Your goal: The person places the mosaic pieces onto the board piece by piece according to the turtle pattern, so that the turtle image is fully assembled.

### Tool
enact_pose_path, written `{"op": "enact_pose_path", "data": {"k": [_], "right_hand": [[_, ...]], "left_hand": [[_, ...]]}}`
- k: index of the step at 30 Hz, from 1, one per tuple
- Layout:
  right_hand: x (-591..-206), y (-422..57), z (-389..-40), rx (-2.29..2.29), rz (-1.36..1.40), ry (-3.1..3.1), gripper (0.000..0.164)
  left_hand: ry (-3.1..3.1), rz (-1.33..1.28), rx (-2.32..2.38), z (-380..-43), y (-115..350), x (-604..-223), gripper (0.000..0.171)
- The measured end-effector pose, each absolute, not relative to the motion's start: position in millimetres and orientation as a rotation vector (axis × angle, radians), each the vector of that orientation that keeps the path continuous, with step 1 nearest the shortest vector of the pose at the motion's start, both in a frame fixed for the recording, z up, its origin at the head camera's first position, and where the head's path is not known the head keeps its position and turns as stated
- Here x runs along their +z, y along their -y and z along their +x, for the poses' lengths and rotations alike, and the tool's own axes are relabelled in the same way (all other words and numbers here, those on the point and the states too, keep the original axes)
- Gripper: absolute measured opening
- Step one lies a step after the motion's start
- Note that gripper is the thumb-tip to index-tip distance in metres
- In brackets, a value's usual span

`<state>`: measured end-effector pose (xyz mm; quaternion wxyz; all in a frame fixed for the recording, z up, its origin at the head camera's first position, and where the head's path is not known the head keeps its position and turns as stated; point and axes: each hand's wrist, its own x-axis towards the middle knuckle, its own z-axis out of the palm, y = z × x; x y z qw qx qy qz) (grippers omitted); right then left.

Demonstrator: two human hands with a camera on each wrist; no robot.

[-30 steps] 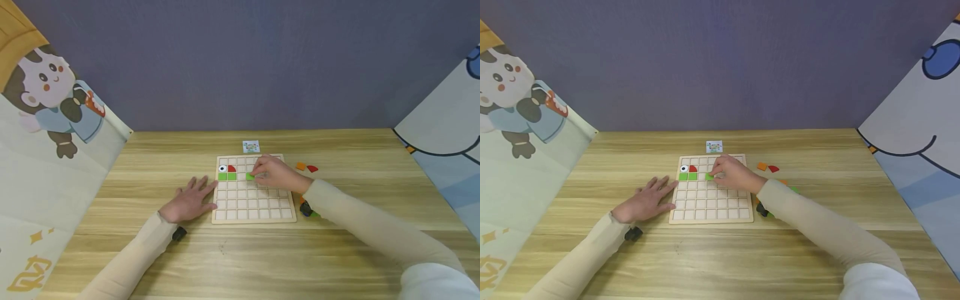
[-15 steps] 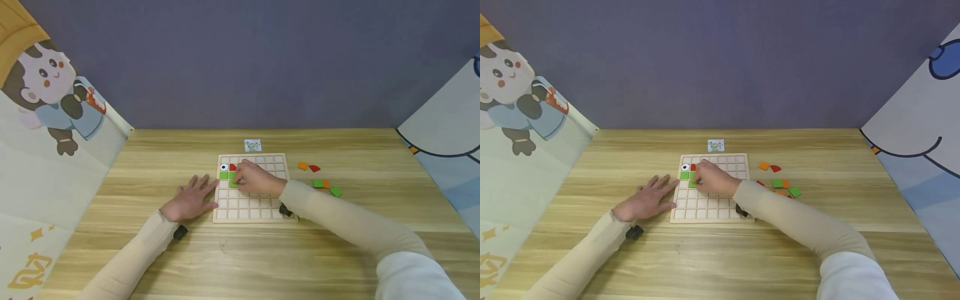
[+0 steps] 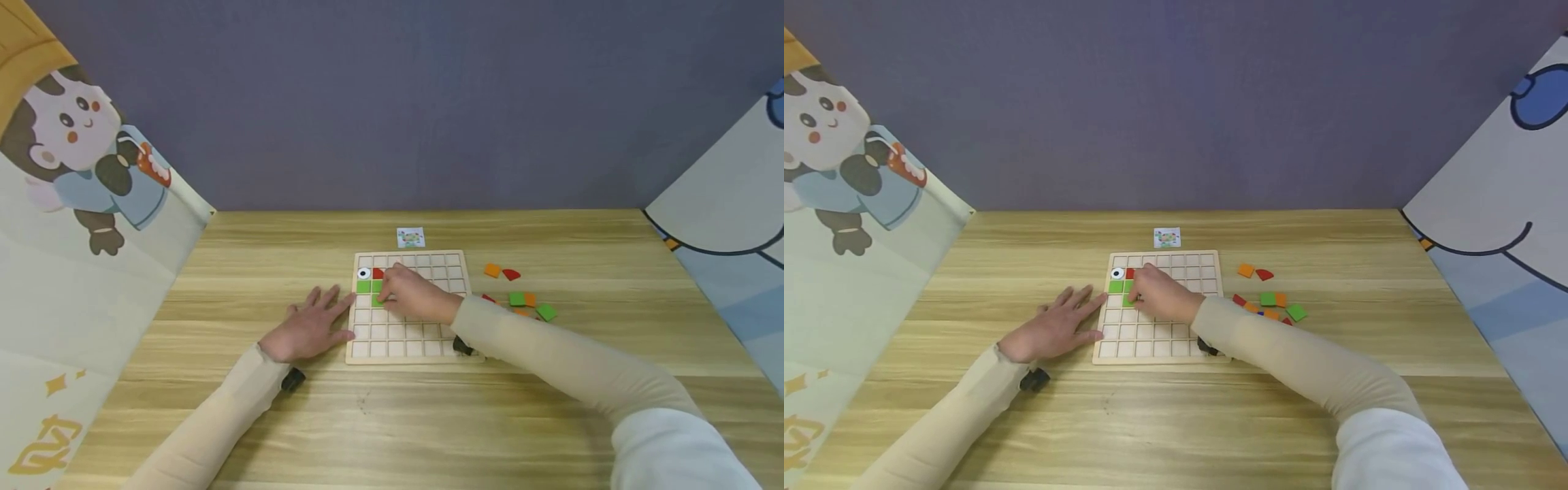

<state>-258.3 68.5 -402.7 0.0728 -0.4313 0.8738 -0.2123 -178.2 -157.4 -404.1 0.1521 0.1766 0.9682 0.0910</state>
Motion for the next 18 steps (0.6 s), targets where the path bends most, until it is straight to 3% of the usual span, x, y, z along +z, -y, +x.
{"op": "enact_pose_path", "data": {"k": [9, 18], "right_hand": [[-394.1, -84.6, -255.6, -0.642, -1.332, -2.578, 0.021], [-377.6, -145.4, -268.0, -0.811, -1.173, -2.712, 0.025]], "left_hand": [[-2.774, 0.519, 0.253, -177.0, 156.3, -402.0, 0.072], [-2.778, 0.524, 0.244, -177.1, 157.4, -401.9, 0.073]]}}
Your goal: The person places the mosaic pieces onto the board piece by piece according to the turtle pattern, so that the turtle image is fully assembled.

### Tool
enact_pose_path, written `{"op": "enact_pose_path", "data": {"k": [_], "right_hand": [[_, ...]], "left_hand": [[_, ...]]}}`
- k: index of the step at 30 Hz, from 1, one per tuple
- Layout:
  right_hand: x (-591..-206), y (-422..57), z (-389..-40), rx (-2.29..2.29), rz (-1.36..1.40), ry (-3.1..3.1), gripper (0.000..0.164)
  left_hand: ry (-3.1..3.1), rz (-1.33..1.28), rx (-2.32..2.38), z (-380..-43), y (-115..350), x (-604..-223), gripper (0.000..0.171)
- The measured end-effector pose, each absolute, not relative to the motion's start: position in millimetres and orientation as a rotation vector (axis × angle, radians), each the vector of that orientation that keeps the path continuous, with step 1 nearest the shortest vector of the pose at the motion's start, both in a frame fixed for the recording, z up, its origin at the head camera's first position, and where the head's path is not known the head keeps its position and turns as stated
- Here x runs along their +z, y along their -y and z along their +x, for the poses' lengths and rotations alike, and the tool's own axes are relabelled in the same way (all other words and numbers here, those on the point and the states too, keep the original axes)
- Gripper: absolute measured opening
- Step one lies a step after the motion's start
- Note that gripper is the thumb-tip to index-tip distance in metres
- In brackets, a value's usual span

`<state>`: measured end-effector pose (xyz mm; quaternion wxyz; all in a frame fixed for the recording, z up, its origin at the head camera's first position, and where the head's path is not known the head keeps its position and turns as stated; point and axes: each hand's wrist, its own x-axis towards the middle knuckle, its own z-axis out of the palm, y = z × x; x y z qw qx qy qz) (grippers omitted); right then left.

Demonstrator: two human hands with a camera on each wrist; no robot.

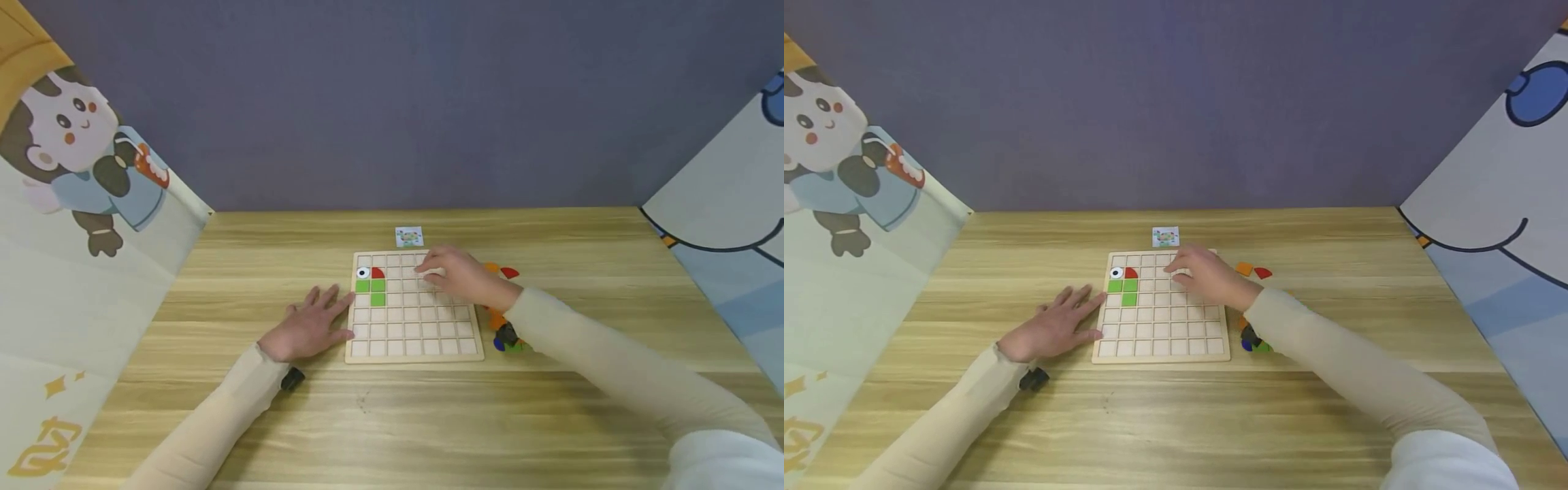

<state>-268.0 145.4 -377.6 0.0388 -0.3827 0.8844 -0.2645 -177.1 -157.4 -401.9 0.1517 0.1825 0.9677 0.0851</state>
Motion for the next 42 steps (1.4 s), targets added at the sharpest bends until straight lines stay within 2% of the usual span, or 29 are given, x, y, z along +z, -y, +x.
{"op": "enact_pose_path", "data": {"k": [12, 18, 24, 36, 42], "right_hand": [[-391.4, -251.7, -282.8, -0.77, -0.873, -2.823, 0.028], [-397.3, -283.3, -283.1, -0.699, -0.827, -2.884, 0.03], [-400.9, -290.4, -282.7, -0.669, -0.802, -2.871, 0.03], [-407.1, -281.8, -286.2, -0.682, -0.736, -2.885, 0.014], [-407.5, -280.1, -287.2, -0.651, -0.678, -2.899, 0.013]], "left_hand": [[-2.774, 0.522, 0.272, -176.3, 156.6, -401.6, 0.073], [-2.775, 0.526, 0.27, -176.8, 156.6, -400.4, 0.073], [-2.765, 0.512, 0.274, -176.8, 156.3, -399.4, 0.073], [-2.771, 0.52, 0.291, -176.7, 156.7, -401.3, 0.072], [-2.77, 0.524, 0.274, -176.8, 156.4, -401.5, 0.072]]}}
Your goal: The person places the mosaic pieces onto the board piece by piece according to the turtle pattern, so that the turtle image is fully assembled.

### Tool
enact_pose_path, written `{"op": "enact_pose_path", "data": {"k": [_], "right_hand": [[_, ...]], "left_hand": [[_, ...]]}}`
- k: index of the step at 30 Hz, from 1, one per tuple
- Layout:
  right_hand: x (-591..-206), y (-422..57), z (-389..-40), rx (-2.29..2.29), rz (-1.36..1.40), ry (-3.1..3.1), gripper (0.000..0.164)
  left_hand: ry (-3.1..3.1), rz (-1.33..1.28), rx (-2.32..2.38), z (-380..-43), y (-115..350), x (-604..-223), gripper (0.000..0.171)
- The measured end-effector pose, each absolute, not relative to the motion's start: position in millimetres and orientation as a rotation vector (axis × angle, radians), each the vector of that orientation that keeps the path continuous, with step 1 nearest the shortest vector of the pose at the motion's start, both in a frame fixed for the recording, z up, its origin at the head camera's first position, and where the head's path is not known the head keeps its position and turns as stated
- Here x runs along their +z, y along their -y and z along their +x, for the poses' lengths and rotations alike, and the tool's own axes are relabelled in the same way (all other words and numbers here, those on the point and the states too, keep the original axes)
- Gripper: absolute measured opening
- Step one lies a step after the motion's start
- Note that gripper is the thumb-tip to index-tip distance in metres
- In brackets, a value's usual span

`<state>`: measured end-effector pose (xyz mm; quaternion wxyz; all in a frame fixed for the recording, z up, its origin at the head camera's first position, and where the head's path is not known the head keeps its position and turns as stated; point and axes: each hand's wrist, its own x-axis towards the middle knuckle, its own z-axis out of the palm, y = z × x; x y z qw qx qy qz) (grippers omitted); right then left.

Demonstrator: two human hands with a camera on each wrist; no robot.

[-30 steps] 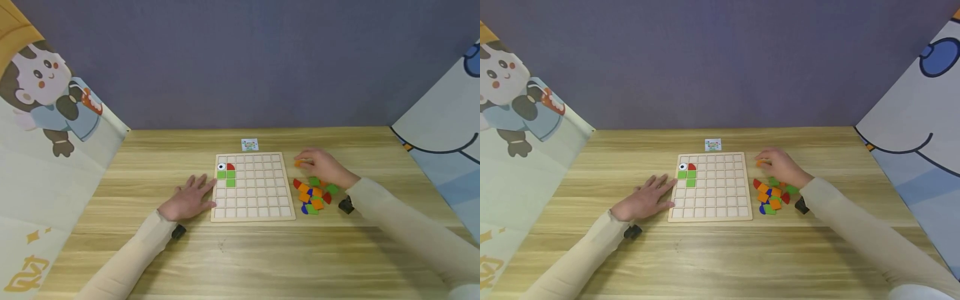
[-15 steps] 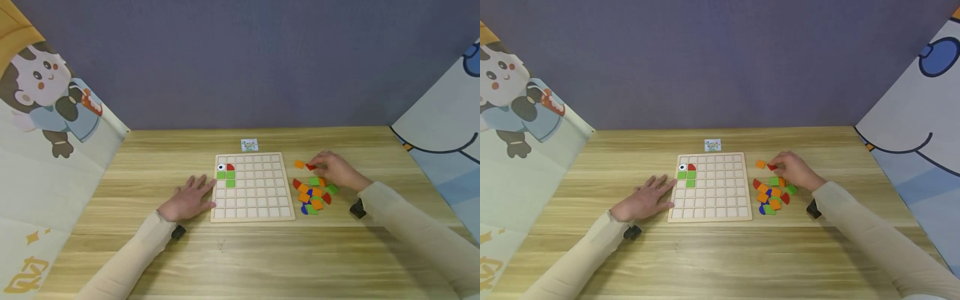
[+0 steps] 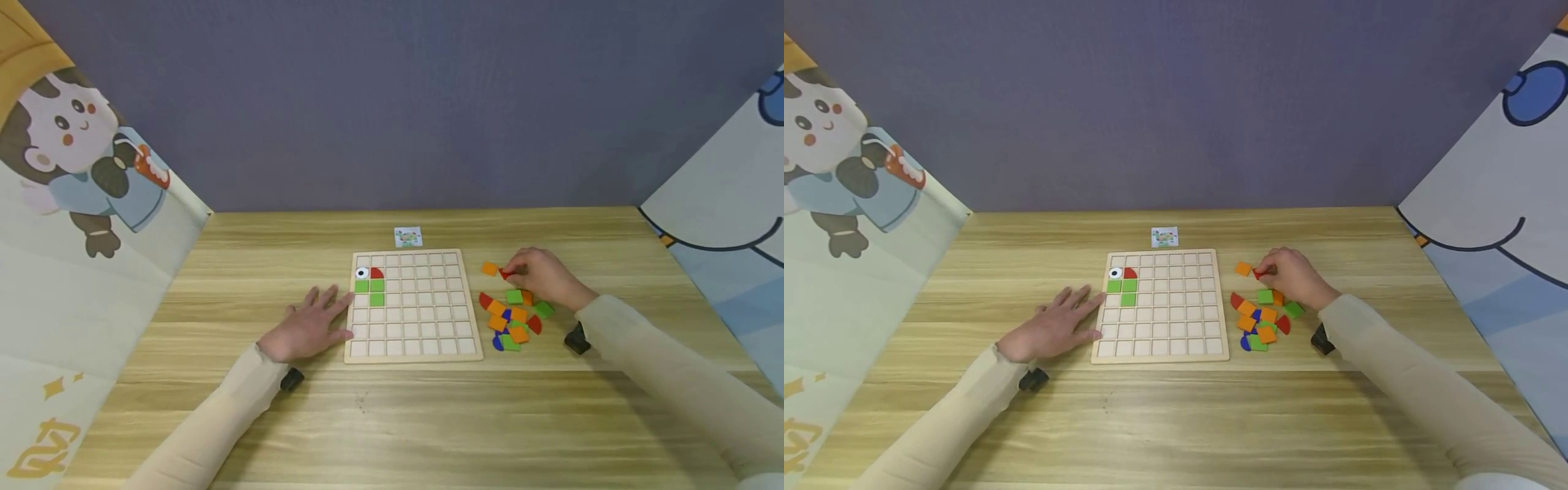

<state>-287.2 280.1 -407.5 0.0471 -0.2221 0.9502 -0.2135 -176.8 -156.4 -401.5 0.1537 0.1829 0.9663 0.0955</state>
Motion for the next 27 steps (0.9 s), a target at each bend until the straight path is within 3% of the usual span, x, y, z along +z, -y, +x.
{"op": "enact_pose_path", "data": {"k": [18, 27], "right_hand": [[-405.1, -273.4, -283.8, -0.734, -0.702, -2.911, 0.022], [-392.9, -209.3, -256.4, -0.79, -0.999, -2.815, 0.017]], "left_hand": [[-2.771, 0.513, 0.268, -176.8, 156.4, -401.2, 0.073], [-2.763, 0.508, 0.271, -177.8, 156.3, -401.1, 0.072]]}}
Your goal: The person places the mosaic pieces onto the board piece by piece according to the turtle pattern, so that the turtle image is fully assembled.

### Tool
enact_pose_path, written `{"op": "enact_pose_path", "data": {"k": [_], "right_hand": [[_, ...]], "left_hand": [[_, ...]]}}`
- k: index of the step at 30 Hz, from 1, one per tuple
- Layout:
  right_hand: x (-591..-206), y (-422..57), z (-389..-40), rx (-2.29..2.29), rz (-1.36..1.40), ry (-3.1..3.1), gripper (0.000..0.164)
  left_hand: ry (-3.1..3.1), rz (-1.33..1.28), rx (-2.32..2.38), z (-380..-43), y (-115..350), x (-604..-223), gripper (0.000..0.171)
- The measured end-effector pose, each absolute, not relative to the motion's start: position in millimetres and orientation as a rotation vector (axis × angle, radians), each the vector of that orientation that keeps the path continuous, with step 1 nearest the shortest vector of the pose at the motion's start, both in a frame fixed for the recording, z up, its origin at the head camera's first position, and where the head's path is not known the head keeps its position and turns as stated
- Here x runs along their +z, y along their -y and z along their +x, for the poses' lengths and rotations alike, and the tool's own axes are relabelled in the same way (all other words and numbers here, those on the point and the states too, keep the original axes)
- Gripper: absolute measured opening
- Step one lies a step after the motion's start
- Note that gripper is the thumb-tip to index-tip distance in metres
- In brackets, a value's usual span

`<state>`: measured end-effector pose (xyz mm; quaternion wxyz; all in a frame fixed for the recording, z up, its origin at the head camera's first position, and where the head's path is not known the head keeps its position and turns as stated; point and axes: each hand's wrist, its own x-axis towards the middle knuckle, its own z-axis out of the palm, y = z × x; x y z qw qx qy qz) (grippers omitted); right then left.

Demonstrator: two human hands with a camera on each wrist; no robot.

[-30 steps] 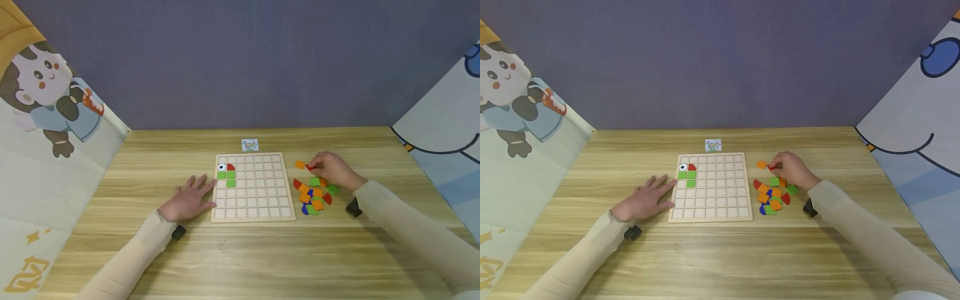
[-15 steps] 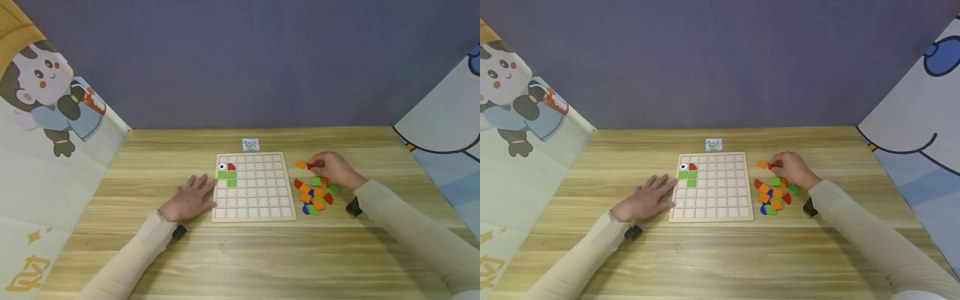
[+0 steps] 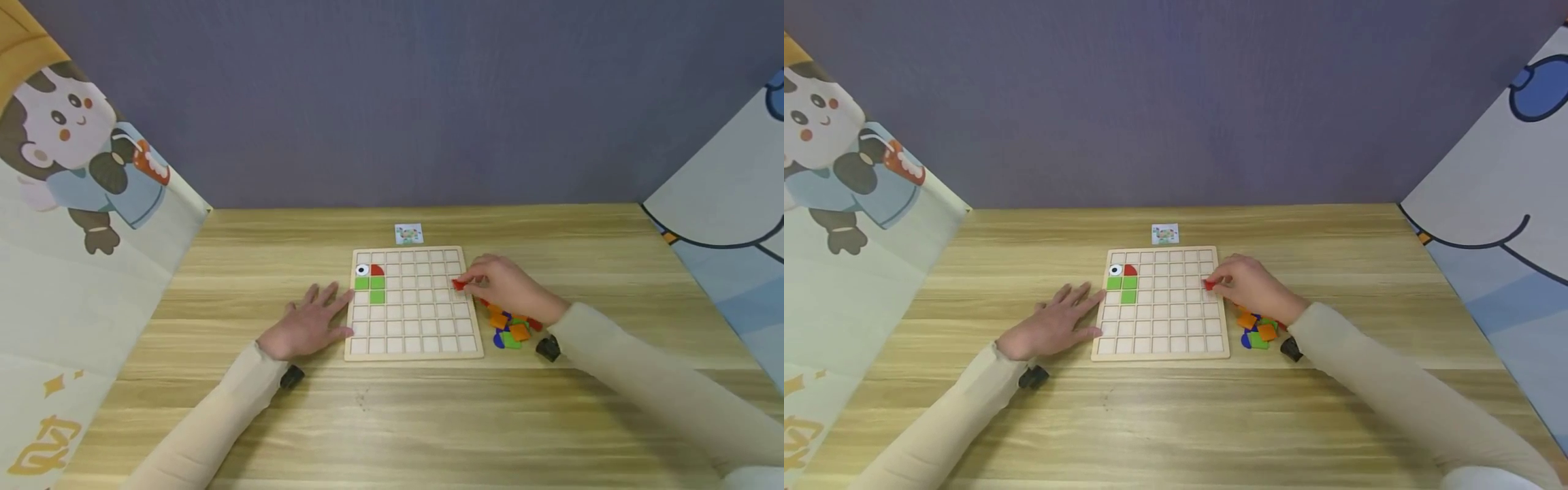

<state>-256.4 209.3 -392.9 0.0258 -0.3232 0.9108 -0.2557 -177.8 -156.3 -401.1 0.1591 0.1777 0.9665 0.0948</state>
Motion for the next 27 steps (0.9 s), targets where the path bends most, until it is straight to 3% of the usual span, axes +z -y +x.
{"op": "enact_pose_path", "data": {"k": [5, 19, 27], "right_hand": [[-393.6, -167.0, -253.1, -0.79, -1.189, -2.685, 0.014], [-390.6, -102.7, -256.2, -0.69, -1.28, -2.493, 0.022], [-400.2, -86.6, -247.8, -0.604, -1.28, -2.548, 0.007]], "left_hand": [[-2.765, 0.507, 0.263, -178.3, 156.5, -401.2, 0.072], [-2.772, 0.504, 0.224, -179.9, 156.0, -398.1, 0.072], [-2.766, 0.505, 0.252, -178.9, 158.9, -399.2, 0.072]]}}
